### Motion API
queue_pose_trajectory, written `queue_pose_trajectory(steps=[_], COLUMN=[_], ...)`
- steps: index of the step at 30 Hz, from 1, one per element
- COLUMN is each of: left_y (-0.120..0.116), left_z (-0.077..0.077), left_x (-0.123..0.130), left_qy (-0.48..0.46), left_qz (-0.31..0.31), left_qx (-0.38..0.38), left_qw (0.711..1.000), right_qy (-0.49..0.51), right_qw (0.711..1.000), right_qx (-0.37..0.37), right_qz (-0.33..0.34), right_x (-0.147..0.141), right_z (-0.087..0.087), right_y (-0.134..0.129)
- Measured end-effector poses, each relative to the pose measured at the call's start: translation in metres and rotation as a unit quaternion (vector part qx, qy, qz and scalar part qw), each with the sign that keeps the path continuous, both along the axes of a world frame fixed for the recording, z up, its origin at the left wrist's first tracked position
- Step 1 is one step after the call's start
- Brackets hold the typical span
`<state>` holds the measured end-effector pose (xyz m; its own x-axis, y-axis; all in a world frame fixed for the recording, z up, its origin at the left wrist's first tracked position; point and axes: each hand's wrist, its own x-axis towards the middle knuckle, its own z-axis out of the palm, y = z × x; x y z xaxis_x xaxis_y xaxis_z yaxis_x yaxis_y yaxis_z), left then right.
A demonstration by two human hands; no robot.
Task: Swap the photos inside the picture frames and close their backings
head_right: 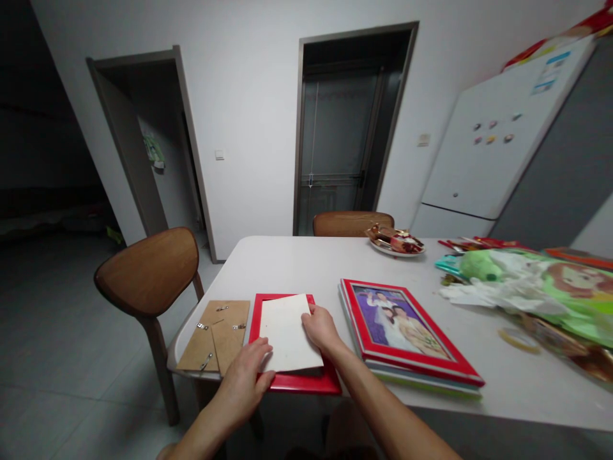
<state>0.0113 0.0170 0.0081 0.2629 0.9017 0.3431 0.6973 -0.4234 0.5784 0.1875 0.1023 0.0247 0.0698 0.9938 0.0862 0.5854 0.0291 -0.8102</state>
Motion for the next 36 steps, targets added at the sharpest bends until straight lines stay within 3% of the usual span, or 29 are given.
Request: queue_pose_trajectory(steps=[5,9,12,17,21,24,28,32,36], left_y=[-0.001,-0.006,-0.008,-0.003,0.001,0.001,-0.001,-0.003,-0.008], left_z=[0.003,0.005,0.007,0.001,-0.011,-0.017,-0.016,-0.007,0.007], left_x=[0.001,-0.003,-0.021,-0.080,-0.114,-0.118,-0.116,-0.115,-0.100], left_qy=[0.048,0.032,0.024,0.111,0.159,0.150,0.122,0.077,0.026], left_qz=[-0.002,-0.008,0.008,0.093,0.183,0.184,0.186,0.202,0.181], left_qx=[-0.007,-0.008,-0.007,-0.070,-0.071,-0.040,-0.011,0.017,0.082], left_qw=[0.999,0.999,1.000,0.987,0.968,0.971,0.975,0.976,0.980], right_qy=[-0.129,-0.307,-0.361,-0.316,-0.234,-0.232,-0.252,-0.201,-0.108], right_qw=[0.991,0.950,0.931,0.944,0.953,0.936,0.931,0.949,0.962], right_qx=[0.014,0.004,0.031,0.091,0.141,0.162,0.162,0.155,0.181], right_qz=[-0.044,-0.051,-0.046,0.002,0.133,0.208,0.206,0.187,0.172], right_x=[-0.005,-0.008,-0.006,-0.014,-0.053,-0.089,-0.119,-0.122,-0.101], right_z=[0.003,0.002,0.000,0.001,0.005,0.006,0.000,-0.005,0.005], right_y=[-0.004,-0.009,-0.011,-0.019,-0.042,-0.061,-0.070,-0.063,-0.061])
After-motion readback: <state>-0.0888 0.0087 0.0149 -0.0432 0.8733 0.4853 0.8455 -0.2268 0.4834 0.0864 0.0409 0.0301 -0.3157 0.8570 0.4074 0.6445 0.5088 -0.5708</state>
